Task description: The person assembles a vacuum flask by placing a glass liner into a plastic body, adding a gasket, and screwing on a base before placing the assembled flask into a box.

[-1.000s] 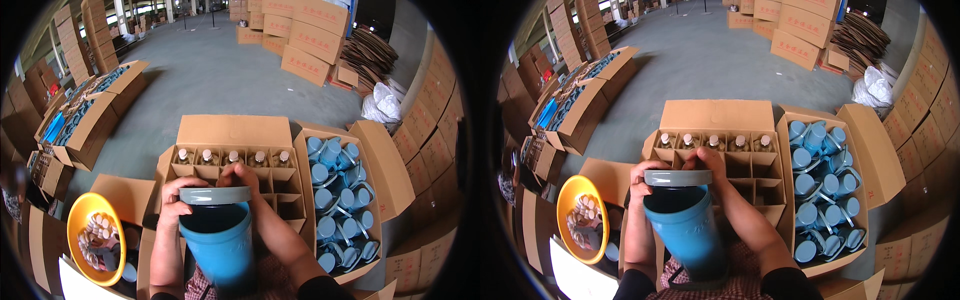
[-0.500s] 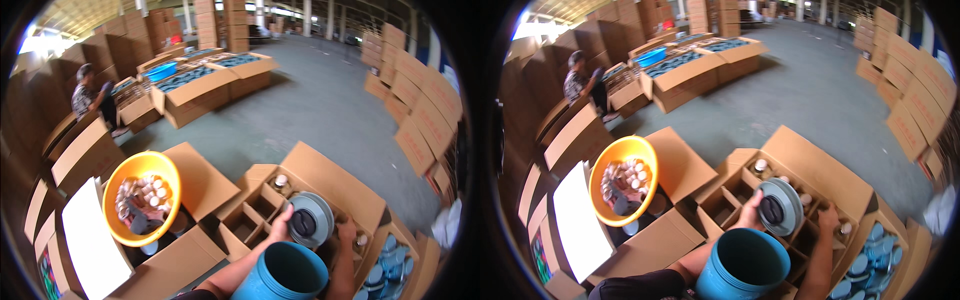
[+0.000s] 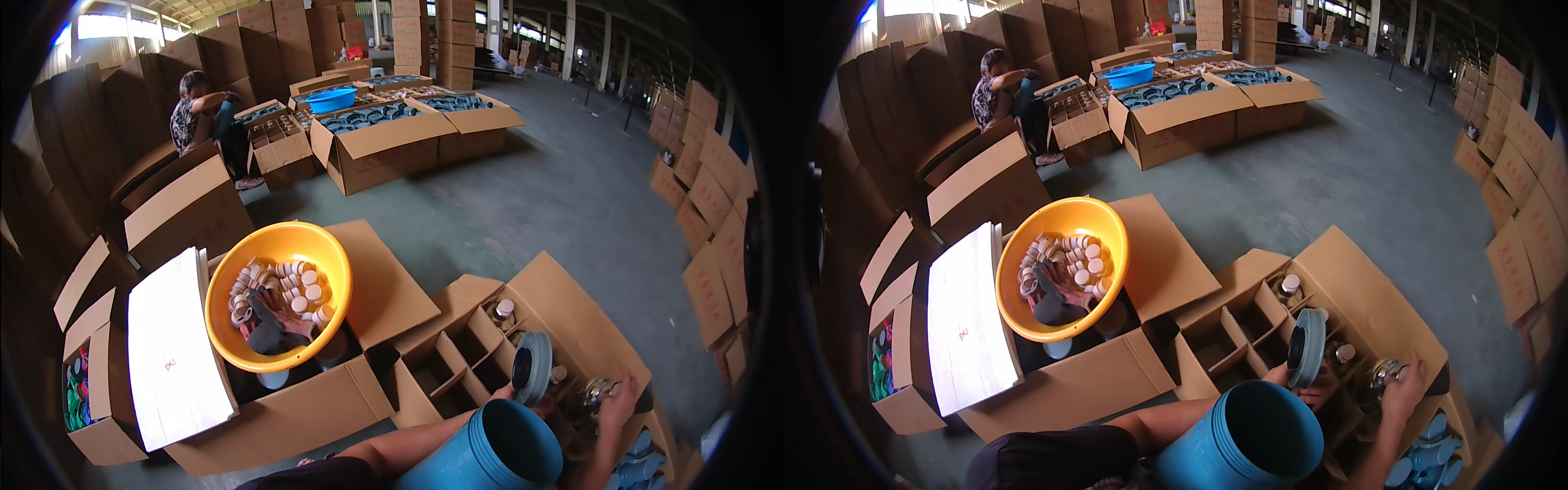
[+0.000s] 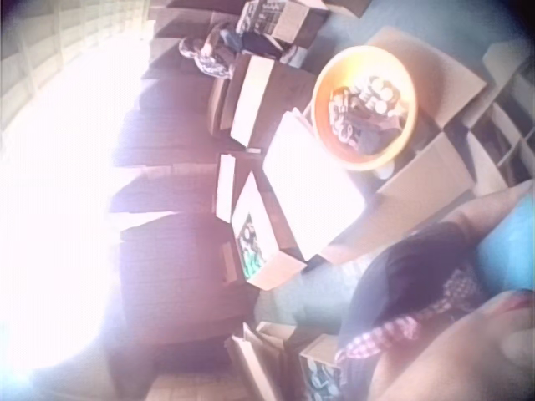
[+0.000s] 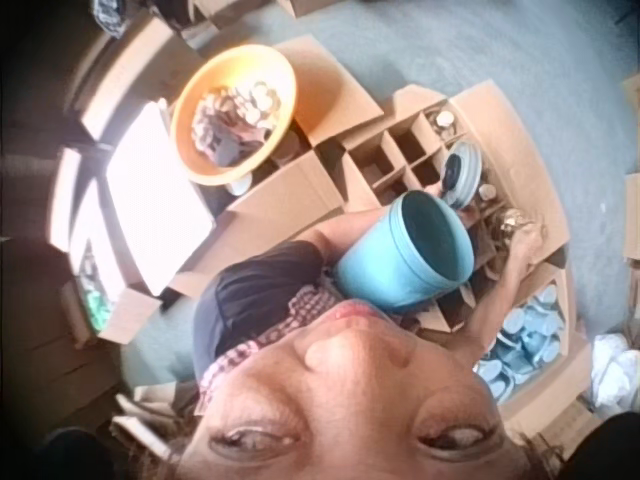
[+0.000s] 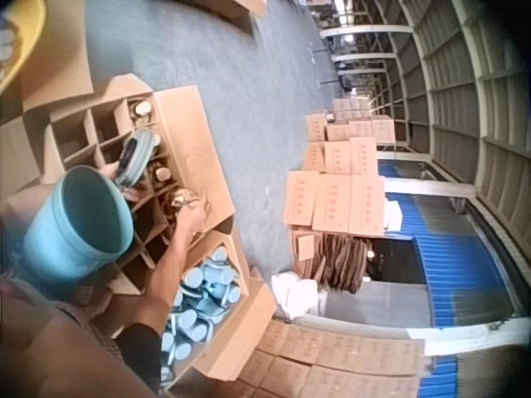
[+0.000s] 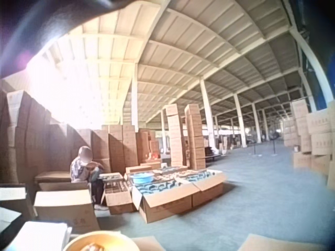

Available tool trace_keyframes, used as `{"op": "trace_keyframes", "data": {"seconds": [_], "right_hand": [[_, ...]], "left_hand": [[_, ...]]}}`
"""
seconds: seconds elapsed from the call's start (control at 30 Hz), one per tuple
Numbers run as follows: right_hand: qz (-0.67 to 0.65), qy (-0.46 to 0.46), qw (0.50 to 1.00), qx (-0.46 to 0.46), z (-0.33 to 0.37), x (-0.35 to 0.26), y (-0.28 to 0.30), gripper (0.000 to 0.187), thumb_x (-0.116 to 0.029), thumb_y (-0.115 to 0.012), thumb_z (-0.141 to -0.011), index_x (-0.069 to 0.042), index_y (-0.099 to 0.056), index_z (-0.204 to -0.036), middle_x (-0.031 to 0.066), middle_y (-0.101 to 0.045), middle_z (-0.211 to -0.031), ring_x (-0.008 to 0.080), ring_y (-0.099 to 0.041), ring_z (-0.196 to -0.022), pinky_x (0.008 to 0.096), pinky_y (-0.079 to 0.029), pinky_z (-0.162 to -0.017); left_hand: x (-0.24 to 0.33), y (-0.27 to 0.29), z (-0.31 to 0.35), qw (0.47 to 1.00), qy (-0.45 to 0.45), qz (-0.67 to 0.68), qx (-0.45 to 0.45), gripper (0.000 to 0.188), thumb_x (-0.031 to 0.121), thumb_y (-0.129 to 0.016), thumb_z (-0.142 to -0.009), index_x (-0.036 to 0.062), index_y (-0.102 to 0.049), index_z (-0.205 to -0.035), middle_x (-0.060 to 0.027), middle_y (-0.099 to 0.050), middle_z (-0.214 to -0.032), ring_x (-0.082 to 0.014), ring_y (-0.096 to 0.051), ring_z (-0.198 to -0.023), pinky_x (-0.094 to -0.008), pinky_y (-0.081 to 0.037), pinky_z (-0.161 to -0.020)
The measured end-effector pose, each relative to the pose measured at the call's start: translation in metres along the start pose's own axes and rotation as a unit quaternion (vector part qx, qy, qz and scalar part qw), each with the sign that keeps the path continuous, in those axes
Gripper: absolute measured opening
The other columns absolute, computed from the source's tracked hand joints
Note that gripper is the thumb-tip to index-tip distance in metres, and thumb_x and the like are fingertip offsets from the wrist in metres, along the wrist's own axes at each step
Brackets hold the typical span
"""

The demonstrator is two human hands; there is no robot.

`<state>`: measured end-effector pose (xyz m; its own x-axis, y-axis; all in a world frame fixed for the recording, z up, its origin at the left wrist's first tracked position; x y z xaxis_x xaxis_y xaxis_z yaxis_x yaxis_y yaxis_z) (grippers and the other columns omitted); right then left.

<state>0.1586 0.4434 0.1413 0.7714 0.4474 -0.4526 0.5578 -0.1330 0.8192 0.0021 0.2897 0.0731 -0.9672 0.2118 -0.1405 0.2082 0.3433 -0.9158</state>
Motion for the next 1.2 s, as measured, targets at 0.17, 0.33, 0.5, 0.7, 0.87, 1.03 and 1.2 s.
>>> {"op": "trace_keyframes", "data": {"seconds": [0.17, 0.33, 0.5, 0.7, 0.87, 1.03, 1.2], "right_hand": [[0.065, 0.244, 0.964, 0.086, 0.045, -0.174, 0.141, 0.055, -0.001, -0.063, -0.064, -0.007, -0.054, -0.118, 0.0144, -0.053, -0.101, 0.0347, -0.05, -0.098, 0.0425, -0.042, -0.085], [0.05, 0.412, 0.909, 0.041, 0.106, -0.271, 0.158, 0.041, -0.003, -0.063, -0.068, -0.008, -0.063, -0.108, 0.0103, -0.057, -0.097, 0.0298, -0.054, -0.095, 0.0398, -0.046, -0.082], [-0.252, 0.489, 0.827, -0.12, 0.119, -0.29, 0.204, 0.037, -0.019, -0.073, -0.069, -0.003, -0.065, -0.101, 0.0137, -0.061, -0.113, 0.0312, -0.055, -0.109, 0.04, -0.044, -0.092], [-0.561, 0.117, 0.819, 0.039, 0.069, -0.194, 0.207, 0.073, -0.027, -0.065, -0.077, -0.006, -0.034, -0.14, 0.0173, -0.039, -0.14, 0.027, -0.032, -0.132, 0.0372, -0.025, -0.107], [-0.622, 0.115, 0.759, -0.154, 0.102, -0.207, 0.161, 0.071, -0.021, -0.066, -0.076, -0.003, -0.036, -0.138, 0.0156, -0.044, -0.135, 0.0243, -0.043, -0.121, 0.0337, -0.034, -0.102], [-0.524, 0.1, 0.739, -0.412, 0.146, -0.216, 0.128, 0.056, -0.013, -0.068, -0.071, 0.0, -0.054, -0.123, 0.0128, -0.056, -0.121, 0.0212, -0.055, -0.107, 0.0333, -0.043, -0.093], [-0.333, 0.24, 0.825, -0.388, 0.141, -0.238, 0.141, 0.044, -0.012, -0.068, -0.073, 0.0, -0.061, -0.114, 0.0098, -0.066, -0.103, 0.0192, -0.061, -0.096, 0.0337, -0.046, -0.087]], "left_hand": [[-0.01, -0.024, -0.008, 0.947, -0.088, -0.233, 0.205, 0.035, 0.036, -0.052, -0.09, 0.0092, -0.054, -0.113, -0.0061, -0.061, -0.091, -0.0171, -0.062, -0.082, -0.0301, -0.053, -0.067], [0.017, -0.08, -0.012, 0.937, -0.101, -0.311, 0.123, 0.039, 0.038, -0.047, -0.093, 0.0102, -0.05, -0.12, -0.0086, -0.059, -0.098, -0.0204, -0.062, -0.082, -0.0311, -0.055, -0.062], [-0.009, -0.207, -0.015, 0.97, -0.025, -0.218, 0.103, 0.056, 0.046, -0.047, -0.092, 0.0003, -0.047, -0.125, -0.0193, -0.058, -0.114, -0.0274, -0.059, -0.1, -0.042, -0.05, -0.087], [0.018, -0.186, 0.002, 0.943, 0.001, -0.331, 0.025, 0.045, 0.033, -0.054, -0.09, 0.0003, -0.051, -0.12, -0.0183, -0.056, -0.12, -0.0246, -0.055, -0.108, -0.0416, -0.042, -0.095], [-0.001, -0.23, 0.046, 0.807, -0.142, -0.521, -0.24, 0.031, 0.034, -0.059, -0.086, 0.0034, -0.062, -0.091, -0.0215, -0.041, -0.136, -0.0307, -0.03, -0.133, -0.0478, -0.019, -0.11], [-0.007, -0.236, 0.057, 0.863, -0.102, -0.488, -0.086, 0.037, 0.041, -0.057, -0.087, 0.0056, -0.061, -0.076, -0.0229, -0.029, -0.145, -0.0382, -0.026, -0.135, -0.0529, -0.04, -0.098], [0.015, -0.213, 0.056, 0.927, -0.099, -0.336, 0.131, 0.038, 0.031, -0.05, -0.091, -0.0005, -0.057, -0.11, -0.0228, -0.049, -0.127, -0.0357, -0.048, -0.119, -0.0486, -0.044, -0.096]]}}
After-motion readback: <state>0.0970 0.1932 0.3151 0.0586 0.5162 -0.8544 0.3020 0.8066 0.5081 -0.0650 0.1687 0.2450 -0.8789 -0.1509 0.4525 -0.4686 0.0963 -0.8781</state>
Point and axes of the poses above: each hand's wrist, its own z-axis away from the middle knuckle, its own y-axis out of the back of the hand, x = y × z, the point moved 7 cm from there along -z, towards the middle knuckle
